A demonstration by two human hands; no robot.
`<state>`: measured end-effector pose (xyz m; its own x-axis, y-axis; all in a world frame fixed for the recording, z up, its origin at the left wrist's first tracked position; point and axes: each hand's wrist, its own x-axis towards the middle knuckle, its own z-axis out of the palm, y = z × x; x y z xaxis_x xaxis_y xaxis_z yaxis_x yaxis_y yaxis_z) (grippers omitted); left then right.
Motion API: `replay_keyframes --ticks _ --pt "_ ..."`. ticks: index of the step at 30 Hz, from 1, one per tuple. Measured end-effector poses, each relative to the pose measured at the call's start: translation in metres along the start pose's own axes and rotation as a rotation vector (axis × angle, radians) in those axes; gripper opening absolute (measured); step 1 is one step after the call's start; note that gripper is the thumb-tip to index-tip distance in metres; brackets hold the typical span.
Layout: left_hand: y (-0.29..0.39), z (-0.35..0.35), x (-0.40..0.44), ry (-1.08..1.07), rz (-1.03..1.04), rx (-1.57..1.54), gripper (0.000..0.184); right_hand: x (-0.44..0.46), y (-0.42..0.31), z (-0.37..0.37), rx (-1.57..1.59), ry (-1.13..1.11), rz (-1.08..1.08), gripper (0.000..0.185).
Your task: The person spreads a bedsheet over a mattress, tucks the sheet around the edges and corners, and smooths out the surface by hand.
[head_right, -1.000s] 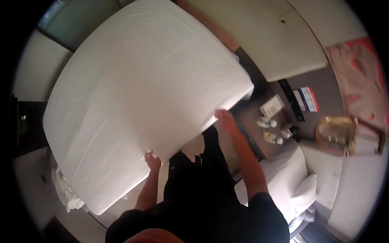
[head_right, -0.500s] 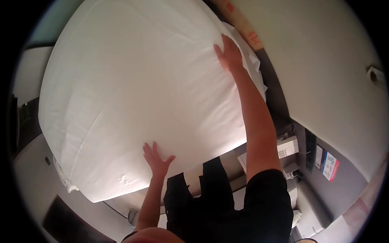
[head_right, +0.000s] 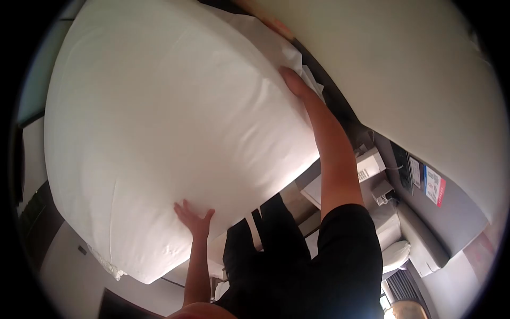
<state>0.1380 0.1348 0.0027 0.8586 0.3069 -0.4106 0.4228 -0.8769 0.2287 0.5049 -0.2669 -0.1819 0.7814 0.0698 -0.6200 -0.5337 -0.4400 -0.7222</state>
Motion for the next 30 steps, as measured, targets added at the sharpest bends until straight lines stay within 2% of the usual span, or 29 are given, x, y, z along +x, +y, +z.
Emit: replay_keyframes --ticks 1,4,11,13,14,15,16,18,19,20,22,24,29,30 --pt "0.001 0.005 0.003 -0.014 -0.023 -0.005 0.103 0.012 0.025 -0.002 -0.087 0.105 -0.042 0.059" --pt "0.009 0.007 0.008 -0.075 -0.075 -0.036 0.102 0.033 0.063 -0.008 -0.534 0.222 0.18 0.066" --pt "0.006 0.016 0.007 -0.097 -0.032 -0.074 0.103 0.007 0.043 -0.013 0.3 -0.252 0.429 0.056" --pt "0.008 0.011 0.009 -0.092 -0.02 -0.095 0.101 0.014 0.079 -0.023 -0.122 0.06 0.185 0.05" --pt "0.008 0.007 0.008 -0.088 0.006 -0.093 0.099 0.008 0.063 -0.024 -0.335 0.203 0.045 0.048" --pt "0.008 0.004 0.008 -0.076 0.019 -0.092 0.097 -0.009 0.05 -0.027 -0.227 0.342 -0.001 0.044" --pt "0.005 0.001 0.006 -0.053 0.02 -0.089 0.095 -0.054 -0.002 -0.023 -0.11 0.465 -0.056 0.041" --pt "-0.001 0.0 -0.001 0.021 0.075 -0.048 0.088 -0.122 -0.085 0.01 -0.309 0.61 -0.502 0.039" --pt "-0.009 -0.001 -0.006 0.059 0.088 -0.017 0.085 -0.155 -0.116 0.036 -0.47 0.568 -0.682 0.04" --pt "-0.028 0.007 -0.02 0.117 0.149 0.011 0.072 -0.189 -0.139 0.065 -0.619 0.519 -0.88 0.041" --pt "-0.052 0.013 -0.044 0.098 0.105 0.036 0.061 -0.229 -0.116 0.129 -0.738 0.275 -0.899 0.044" --pt "-0.07 0.018 -0.071 0.111 0.031 -0.012 0.056 -0.263 -0.074 0.159 -0.922 0.18 -0.807 0.045" --pt "-0.105 -0.005 -0.117 0.183 0.046 -0.175 0.042 -0.328 -0.082 0.216 -0.992 0.23 -0.714 0.049" --pt "-0.122 -0.012 -0.118 0.208 0.032 -0.265 0.04 -0.332 -0.101 0.248 -0.943 0.145 -0.827 0.049"
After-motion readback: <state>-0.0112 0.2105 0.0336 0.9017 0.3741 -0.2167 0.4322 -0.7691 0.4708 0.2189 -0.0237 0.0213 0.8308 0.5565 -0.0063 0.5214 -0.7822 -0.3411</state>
